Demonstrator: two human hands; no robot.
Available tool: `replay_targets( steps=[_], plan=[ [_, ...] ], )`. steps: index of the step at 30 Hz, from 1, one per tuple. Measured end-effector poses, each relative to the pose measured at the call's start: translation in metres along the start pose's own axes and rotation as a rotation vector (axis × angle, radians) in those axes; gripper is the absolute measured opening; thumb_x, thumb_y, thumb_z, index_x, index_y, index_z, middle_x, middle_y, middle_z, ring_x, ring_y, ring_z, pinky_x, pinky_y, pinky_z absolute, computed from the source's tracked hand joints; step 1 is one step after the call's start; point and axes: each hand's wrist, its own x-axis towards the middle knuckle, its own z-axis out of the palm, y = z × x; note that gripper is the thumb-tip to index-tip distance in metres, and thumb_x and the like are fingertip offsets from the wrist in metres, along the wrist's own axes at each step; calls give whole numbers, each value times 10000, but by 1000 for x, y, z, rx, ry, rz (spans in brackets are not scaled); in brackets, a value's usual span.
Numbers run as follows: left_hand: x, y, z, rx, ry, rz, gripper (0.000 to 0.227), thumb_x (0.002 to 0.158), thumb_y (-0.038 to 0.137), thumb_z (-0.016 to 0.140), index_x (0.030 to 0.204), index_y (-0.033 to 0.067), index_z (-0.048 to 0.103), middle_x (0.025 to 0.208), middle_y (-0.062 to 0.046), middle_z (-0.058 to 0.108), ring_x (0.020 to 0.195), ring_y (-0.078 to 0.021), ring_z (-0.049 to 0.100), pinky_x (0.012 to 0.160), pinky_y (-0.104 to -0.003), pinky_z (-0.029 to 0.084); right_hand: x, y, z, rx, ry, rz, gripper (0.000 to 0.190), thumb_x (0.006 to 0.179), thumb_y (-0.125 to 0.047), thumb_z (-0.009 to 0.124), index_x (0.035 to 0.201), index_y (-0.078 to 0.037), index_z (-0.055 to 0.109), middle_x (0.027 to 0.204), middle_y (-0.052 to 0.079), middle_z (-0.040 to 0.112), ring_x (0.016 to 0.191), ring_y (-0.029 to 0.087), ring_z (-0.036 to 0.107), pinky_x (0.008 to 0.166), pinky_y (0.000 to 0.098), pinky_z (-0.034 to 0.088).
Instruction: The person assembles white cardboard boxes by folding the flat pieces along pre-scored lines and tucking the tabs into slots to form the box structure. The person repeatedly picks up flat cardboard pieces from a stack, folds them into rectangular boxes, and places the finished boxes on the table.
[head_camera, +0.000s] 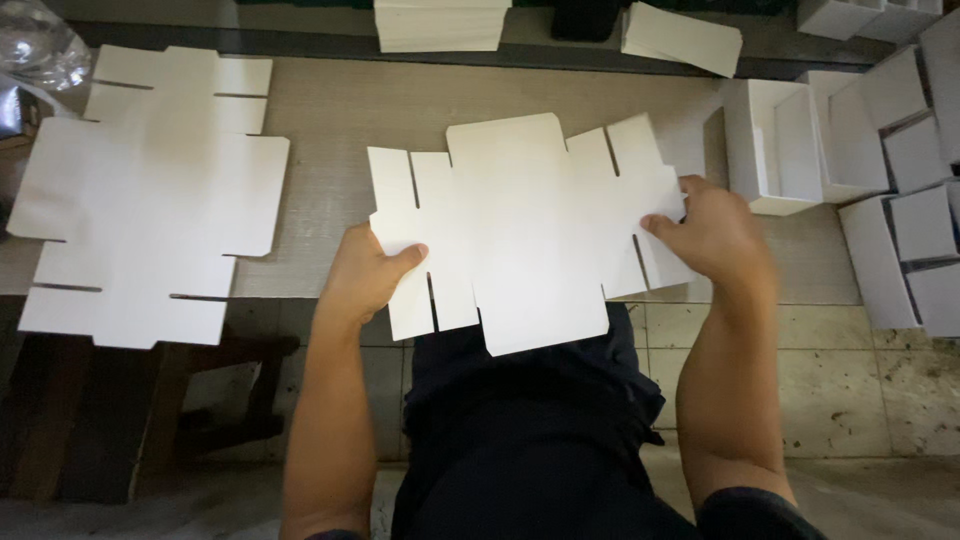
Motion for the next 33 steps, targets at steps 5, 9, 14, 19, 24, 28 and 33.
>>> replay_targets(
  steps=[5, 9, 14, 19, 24, 28, 33],
  plan=[
    [2, 2, 0, 33, -12, -5, 274, 736, 168, 833, 905, -22, 729, 700, -139, 662, 634, -226, 620, 557, -350, 476, 0, -13, -2, -2, -23, 46, 645, 908, -366, 735, 1359, 85, 641, 1108, 314, 732, 1034, 478, 714, 878, 572, 568],
    [-5, 38, 2, 50, -22, 16, 283, 741, 177, 840, 884, -36, 720, 691, -158, 675, 616, -235, 637, 536, -359, 479, 4, -18, 16, -173, 46, 76, 618, 902, -378, 766, 1271, 108, 664, 1019, 336, 722, 947, 484, 733, 771, 560, 619],
    [-9, 41, 1, 21, -16, -6, 246, 737, 137, 828, 877, -29, 712, 700, -116, 642, 626, -220, 610, 537, -344, 479, -8, -49, 26, -315, 73, -9, 524, 972, -292, 669, 1309, 106, 620, 963, 308, 721, 885, 449, 755, 725, 546, 619],
    [-15, 56, 6, 71, -14, 0, 284, 740, 165, 840, 896, -45, 728, 702, -159, 669, 632, -239, 651, 539, -361, 487, -22, -86, 73, -463, 99, -248, 554, 980, -214, 555, 1338, 209, 553, 1179, 412, 663, 901, 476, 751, 700, 541, 616],
    [-12, 49, 5, 67, -21, -15, 328, 736, 188, 860, 938, -38, 736, 742, -175, 703, 671, -230, 662, 564, -362, 508, -10, -84, 77, -458, 88, -322, 557, 1033, -316, 472, 1251, 170, 632, 1106, 425, 667, 861, 512, 738, 720, 544, 611],
    [-6, 30, -2, 12, 6, -43, 323, 756, 166, 844, 951, -64, 728, 757, -173, 683, 684, -244, 638, 579, -387, 508, -21, -82, 10, -217, -87, -209, 588, 1008, -442, 600, 1156, 120, 691, 1040, 390, 709, 929, 571, 715, 796, 647, 570],
    [-4, 70, -19, 195, -132, -151, 374, 817, 201, 736, 1167, 70, 752, 1118, -25, 776, 982, -158, 717, 881, -322, 545, 8, 3, 19, 110, 48, -150, 531, 953, -291, 682, 1386, 15, 645, 1175, 225, 739, 1050, 333, 713, 875, 461, 521]
  ],
)
